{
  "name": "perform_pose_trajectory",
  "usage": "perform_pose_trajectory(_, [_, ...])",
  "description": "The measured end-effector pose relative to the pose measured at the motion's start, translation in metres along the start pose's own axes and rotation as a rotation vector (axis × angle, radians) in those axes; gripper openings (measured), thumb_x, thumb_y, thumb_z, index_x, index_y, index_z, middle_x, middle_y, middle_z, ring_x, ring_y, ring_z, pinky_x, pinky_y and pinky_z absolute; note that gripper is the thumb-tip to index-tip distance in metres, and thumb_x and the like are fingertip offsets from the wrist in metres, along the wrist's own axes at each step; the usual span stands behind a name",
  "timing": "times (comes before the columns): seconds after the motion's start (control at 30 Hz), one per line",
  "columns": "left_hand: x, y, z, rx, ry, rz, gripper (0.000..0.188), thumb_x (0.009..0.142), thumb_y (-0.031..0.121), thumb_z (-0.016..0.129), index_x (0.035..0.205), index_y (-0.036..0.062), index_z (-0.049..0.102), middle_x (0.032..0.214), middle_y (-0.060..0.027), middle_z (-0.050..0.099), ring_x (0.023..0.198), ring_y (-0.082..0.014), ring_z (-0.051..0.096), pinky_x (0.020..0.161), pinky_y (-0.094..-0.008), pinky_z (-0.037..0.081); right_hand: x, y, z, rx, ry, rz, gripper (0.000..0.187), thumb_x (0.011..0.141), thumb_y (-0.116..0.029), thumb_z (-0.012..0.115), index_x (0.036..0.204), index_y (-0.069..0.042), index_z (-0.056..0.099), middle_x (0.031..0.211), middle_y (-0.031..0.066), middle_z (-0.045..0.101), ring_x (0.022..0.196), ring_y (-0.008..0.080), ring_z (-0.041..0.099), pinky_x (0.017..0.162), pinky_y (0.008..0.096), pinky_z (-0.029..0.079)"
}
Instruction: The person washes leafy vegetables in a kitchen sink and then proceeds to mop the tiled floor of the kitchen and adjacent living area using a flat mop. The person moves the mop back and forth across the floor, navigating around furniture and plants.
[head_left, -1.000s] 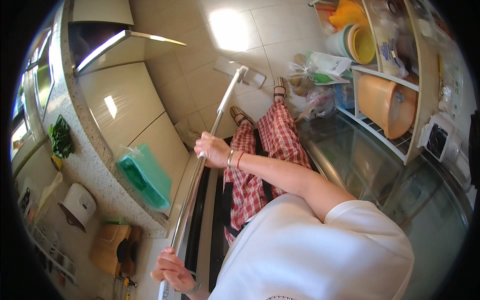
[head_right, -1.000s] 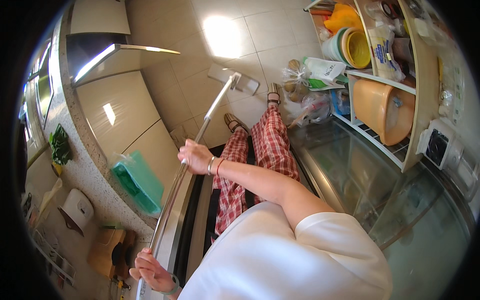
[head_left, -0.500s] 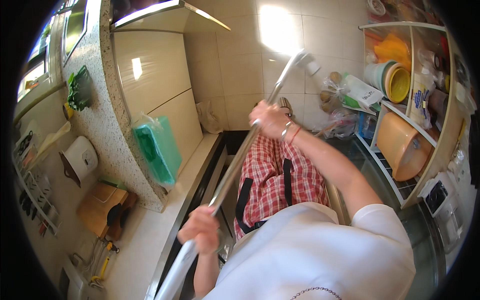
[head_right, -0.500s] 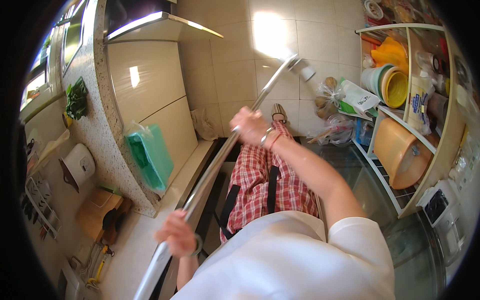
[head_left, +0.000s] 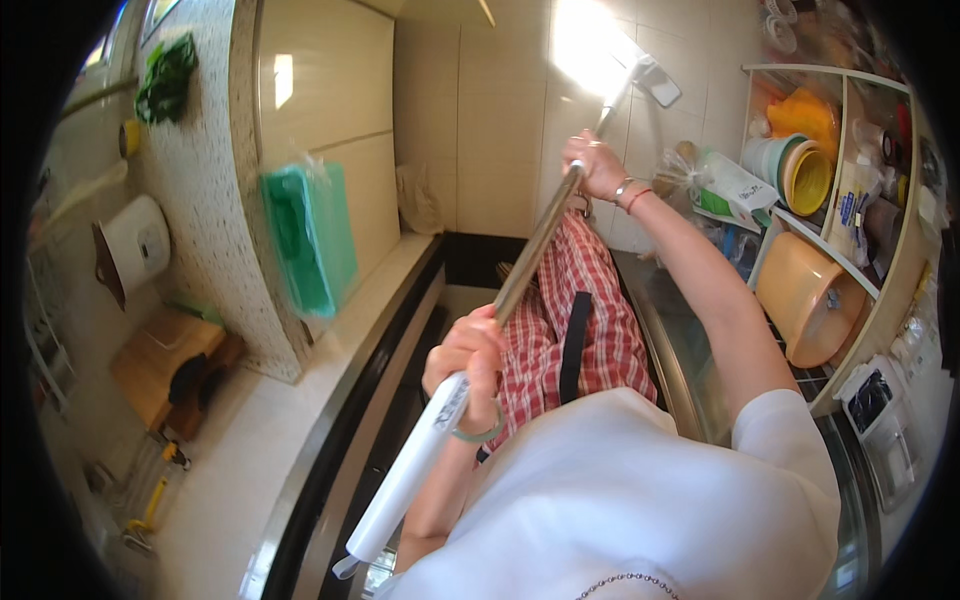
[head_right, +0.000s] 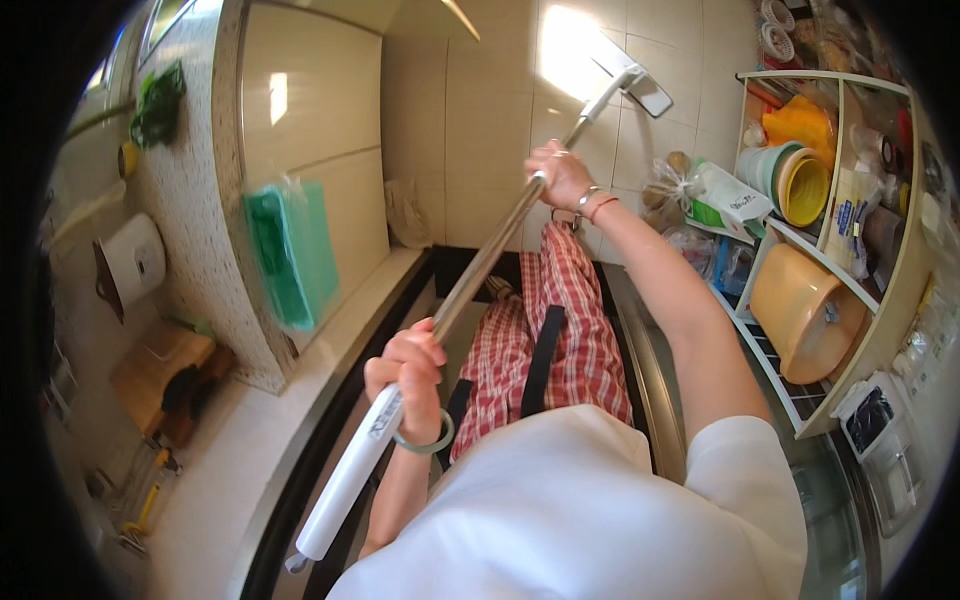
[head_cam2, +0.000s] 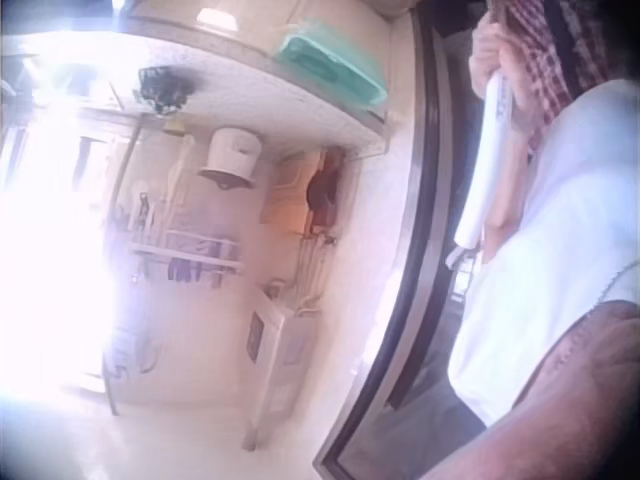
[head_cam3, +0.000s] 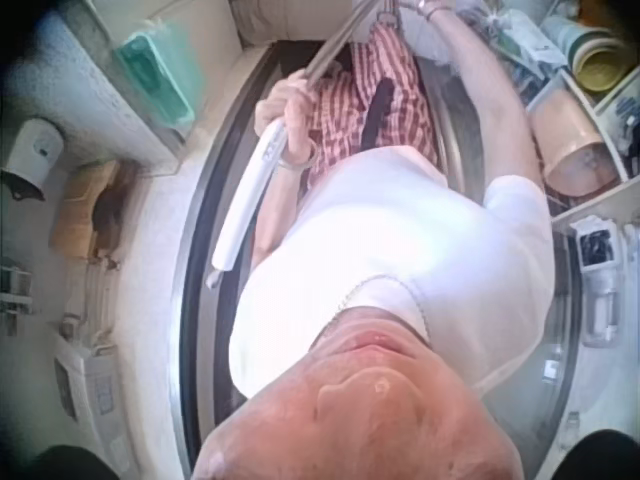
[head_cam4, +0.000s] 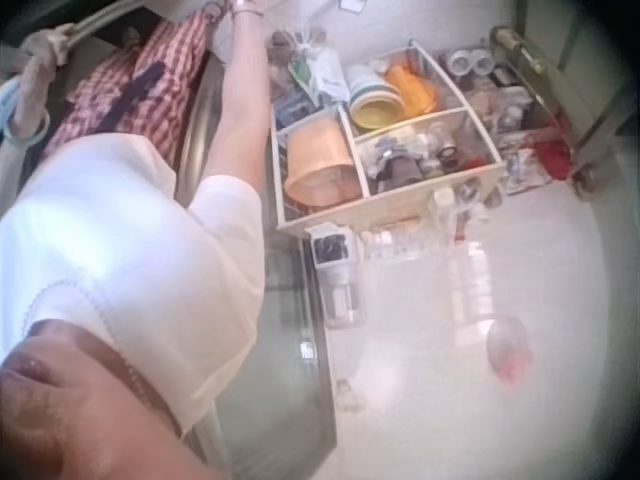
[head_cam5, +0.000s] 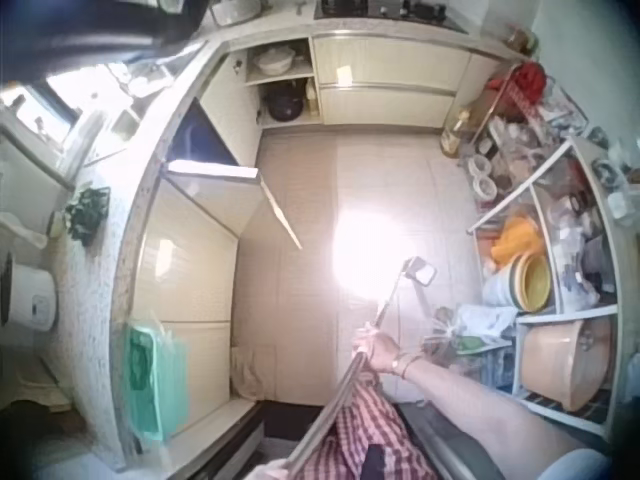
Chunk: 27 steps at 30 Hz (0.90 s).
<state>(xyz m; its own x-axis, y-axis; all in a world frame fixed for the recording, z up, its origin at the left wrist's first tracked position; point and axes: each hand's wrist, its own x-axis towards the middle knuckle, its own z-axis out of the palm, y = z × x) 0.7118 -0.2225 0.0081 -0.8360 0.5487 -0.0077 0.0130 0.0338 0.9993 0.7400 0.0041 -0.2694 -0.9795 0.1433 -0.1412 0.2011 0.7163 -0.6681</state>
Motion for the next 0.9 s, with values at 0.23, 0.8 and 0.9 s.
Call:
perform_pose_trajectory(0.23, [-0.138, 0.046, -0.088, 0.068, 0.324, -0.068, 0.015, 0.091, 0.012, 0.044, 0.079, 0.0109, 0.035, 0.069, -0.0037, 0.043, 0.072, -0.0174, 0.046, 0.095, -0.0448, 0.036, -0.028, -0.146, 0.097, 0.097, -0.13, -0.203, 0.011, 0.071, -0.027, 0.059, 0.067, -0.017, 0.055, 0.075, -0.0016, 0.053, 0.082, 0.0204, 0.052, 0.061, 0.0378, 0.047])
perform_pose_trajectory(0.8, [-0.436, 0.116, -0.213, 0.2, 0.812, -0.172, 0.015, 0.089, 0.013, 0.04, 0.076, 0.0103, 0.033, 0.058, -0.003, 0.039, 0.063, -0.0142, 0.043, 0.084, -0.0423, 0.042, -0.236, -0.387, 0.247, 0.218, -0.679, -0.344, 0.015, 0.07, -0.018, 0.061, 0.084, -0.013, 0.065, 0.087, -0.0002, 0.062, 0.094, 0.0214, 0.052, 0.066, 0.0423, 0.048])
perform_pose_trajectory(0.9, [-0.445, 0.101, -0.199, 0.129, 0.861, -0.121, 0.015, 0.088, 0.013, 0.041, 0.075, 0.0111, 0.035, 0.057, -0.0025, 0.037, 0.062, -0.0145, 0.044, 0.084, -0.0435, 0.044, -0.233, -0.375, 0.24, 0.127, -0.695, -0.449, 0.011, 0.071, -0.019, 0.059, 0.081, -0.014, 0.064, 0.082, -0.0005, 0.061, 0.091, 0.0194, 0.055, 0.065, 0.043, 0.047])
